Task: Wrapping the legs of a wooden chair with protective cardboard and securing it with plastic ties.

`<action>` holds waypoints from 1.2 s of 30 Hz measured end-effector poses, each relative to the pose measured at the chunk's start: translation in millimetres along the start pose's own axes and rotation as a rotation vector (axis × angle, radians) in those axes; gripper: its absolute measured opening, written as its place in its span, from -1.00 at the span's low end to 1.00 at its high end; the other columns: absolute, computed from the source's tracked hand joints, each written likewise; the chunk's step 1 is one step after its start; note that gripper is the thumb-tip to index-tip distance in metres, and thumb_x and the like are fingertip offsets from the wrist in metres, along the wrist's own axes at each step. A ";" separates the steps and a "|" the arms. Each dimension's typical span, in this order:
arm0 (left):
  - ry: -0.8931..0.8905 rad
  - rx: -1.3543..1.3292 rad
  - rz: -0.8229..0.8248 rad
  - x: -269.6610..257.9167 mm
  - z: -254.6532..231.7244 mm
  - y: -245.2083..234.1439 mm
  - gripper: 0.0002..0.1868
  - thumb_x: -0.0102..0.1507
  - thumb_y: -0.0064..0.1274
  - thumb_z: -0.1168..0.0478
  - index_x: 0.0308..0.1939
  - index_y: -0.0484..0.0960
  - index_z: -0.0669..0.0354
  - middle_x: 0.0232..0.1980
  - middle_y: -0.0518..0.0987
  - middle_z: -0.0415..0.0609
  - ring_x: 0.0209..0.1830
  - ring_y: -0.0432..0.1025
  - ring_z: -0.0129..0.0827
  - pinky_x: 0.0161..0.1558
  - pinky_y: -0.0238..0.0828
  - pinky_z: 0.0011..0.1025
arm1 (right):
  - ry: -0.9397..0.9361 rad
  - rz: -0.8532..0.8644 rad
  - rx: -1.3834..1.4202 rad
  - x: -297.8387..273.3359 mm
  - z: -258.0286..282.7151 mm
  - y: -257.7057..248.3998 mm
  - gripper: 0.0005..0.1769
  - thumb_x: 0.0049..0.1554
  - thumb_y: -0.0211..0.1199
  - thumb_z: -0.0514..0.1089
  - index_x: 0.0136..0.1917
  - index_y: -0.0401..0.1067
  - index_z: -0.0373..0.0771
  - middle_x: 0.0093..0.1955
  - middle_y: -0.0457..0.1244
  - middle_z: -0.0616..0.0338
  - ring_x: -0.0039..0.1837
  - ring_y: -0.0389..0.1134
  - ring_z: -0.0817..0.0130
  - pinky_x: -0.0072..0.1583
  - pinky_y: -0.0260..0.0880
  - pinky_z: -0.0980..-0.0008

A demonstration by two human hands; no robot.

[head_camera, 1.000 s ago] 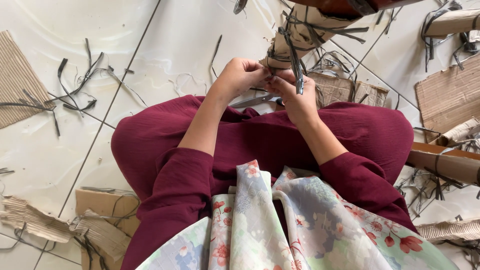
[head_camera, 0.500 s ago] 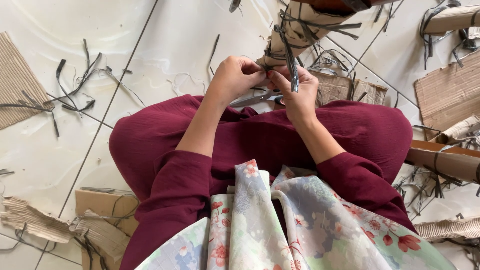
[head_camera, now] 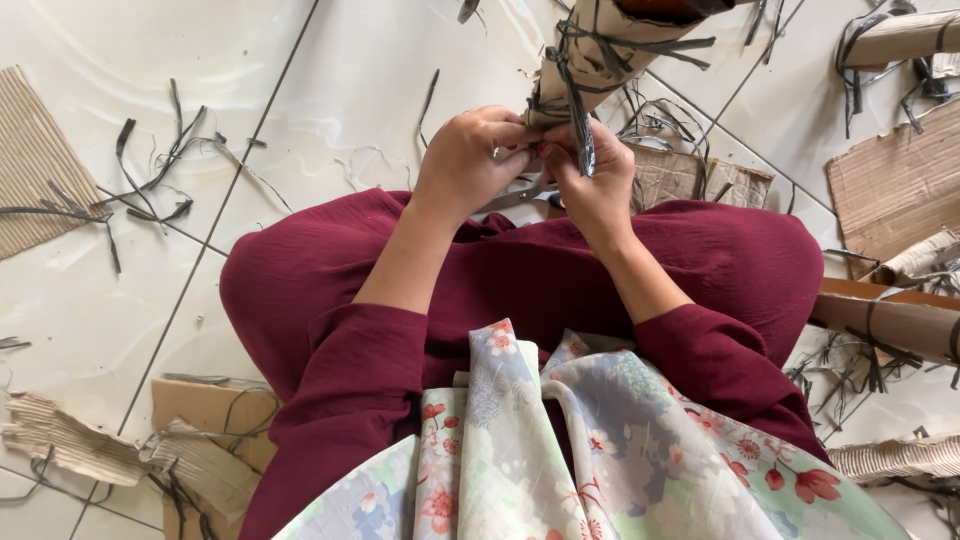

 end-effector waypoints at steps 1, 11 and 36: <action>0.000 0.001 -0.002 0.0 1.2 1.6 -0.87 0.13 0.29 0.29 -0.25 0.79 -0.01 -0.29 0.70 -0.15 -0.32 0.60 -0.29 -0.18 0.55 -0.32 | -0.001 0.001 0.000 0.1 -2.3 -0.9 -0.83 0.11 0.29 -0.55 -0.06 0.54 -0.41 -0.33 0.37 -0.04 -0.38 0.40 0.41 -0.37 0.33 0.53; -0.045 0.101 -0.003 -2.4 11.8 11.9 -0.88 0.13 0.29 0.32 -0.30 0.73 -0.02 -0.43 0.65 -0.21 -0.39 0.59 -0.29 -0.21 0.58 -0.30 | 0.074 0.017 0.065 -0.9 -11.2 -1.3 -0.88 0.14 0.32 -0.50 -0.04 0.50 -0.41 -0.29 0.39 -0.07 -0.34 0.45 0.36 -0.45 0.31 0.56; -0.134 0.023 -0.115 6.3 10.4 -4.0 -0.96 0.29 0.11 0.35 -0.24 0.61 0.12 -0.29 0.64 -0.10 -0.33 0.53 -0.34 -0.28 0.54 -0.41 | -0.443 0.506 -0.644 -2.7 29.4 -25.8 -0.77 0.17 0.08 -0.52 -0.05 0.47 -0.29 -0.22 0.34 0.08 -0.25 0.35 0.20 -0.23 0.31 0.27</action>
Point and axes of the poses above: each hand's wrist, its own x-axis towards the middle knuckle, its own y-axis out of the palm, z = x × y, the point moved 3 cm from there along x, towards the middle knuckle
